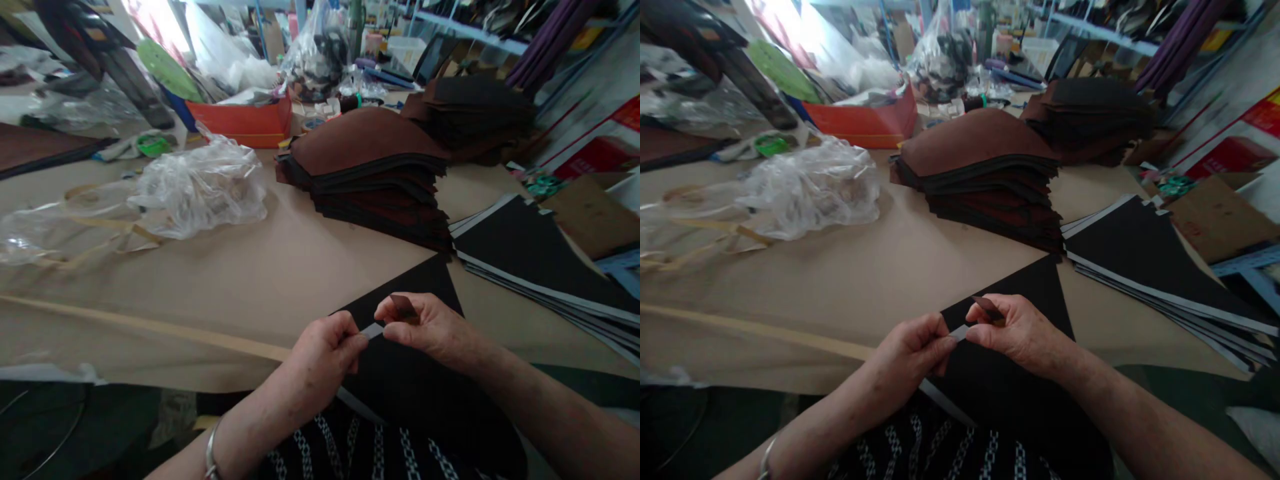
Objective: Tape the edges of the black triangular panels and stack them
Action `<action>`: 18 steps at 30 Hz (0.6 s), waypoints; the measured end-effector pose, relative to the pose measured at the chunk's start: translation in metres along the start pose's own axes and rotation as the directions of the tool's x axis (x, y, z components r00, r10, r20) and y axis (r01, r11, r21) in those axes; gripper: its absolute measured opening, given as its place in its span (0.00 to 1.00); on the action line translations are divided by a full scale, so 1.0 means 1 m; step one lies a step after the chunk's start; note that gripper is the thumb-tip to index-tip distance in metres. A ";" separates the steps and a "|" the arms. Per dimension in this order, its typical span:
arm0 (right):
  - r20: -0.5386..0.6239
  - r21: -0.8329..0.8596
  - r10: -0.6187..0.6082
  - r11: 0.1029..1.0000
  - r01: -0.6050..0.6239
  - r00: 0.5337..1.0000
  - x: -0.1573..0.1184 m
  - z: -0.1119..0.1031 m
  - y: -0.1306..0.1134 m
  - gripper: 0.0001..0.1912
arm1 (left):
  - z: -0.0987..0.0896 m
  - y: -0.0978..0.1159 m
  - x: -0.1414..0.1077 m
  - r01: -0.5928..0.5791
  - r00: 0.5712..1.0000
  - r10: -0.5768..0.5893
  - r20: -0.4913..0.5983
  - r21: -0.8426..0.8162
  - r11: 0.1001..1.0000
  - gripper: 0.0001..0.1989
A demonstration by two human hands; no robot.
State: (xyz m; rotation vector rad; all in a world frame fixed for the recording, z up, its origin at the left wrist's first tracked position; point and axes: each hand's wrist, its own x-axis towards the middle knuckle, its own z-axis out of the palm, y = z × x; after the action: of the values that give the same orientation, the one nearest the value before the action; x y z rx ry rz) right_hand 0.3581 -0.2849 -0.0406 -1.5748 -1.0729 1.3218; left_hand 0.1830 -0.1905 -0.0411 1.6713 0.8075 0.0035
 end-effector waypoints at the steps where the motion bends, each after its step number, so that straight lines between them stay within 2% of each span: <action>1: 0.008 -0.016 0.006 1.000 -0.006 1.000 0.001 0.002 0.000 0.09 | 0.001 -0.002 0.001 -0.014 1.000 0.015 -0.014 0.004 1.000 0.12; 3: 0.014 -0.066 0.009 0.998 -0.008 1.000 0.003 0.004 0.001 0.07 | 0.003 -0.004 0.002 -0.027 0.999 0.028 -0.030 0.021 0.999 0.12; 6: 0.027 -0.109 -0.015 0.994 0.018 1.000 0.002 0.007 0.000 0.06 | 0.002 -0.002 0.003 -0.003 1.000 0.003 0.010 0.046 0.999 0.09; 9: 0.006 -0.171 -0.056 0.984 0.057 0.998 -0.004 0.006 -0.003 0.07 | -0.001 -0.001 0.004 0.040 0.996 -0.049 0.079 0.109 0.993 0.14; 11: -0.049 -0.229 -0.076 0.971 0.063 0.996 -0.008 -0.003 -0.002 0.08 | -0.004 -0.004 0.004 0.051 0.994 -0.067 0.088 0.179 0.983 0.17; 14: -0.209 -0.293 -0.080 0.956 0.016 0.975 -0.012 -0.036 0.005 0.09 | -0.012 -0.014 0.004 0.021 0.997 -0.040 0.067 0.263 0.965 0.17; 18: -0.468 -0.407 -0.071 0.902 -0.144 0.881 -0.005 -0.100 0.027 0.08 | -0.027 -0.043 -0.001 -0.021 0.999 0.005 0.045 0.364 0.931 0.20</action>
State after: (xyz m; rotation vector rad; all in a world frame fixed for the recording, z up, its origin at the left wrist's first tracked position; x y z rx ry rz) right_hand 0.4593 -0.3036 -0.0514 -2.1180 -1.0610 0.6687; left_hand 0.1493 -0.1665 -0.0704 2.0198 0.7980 -0.1841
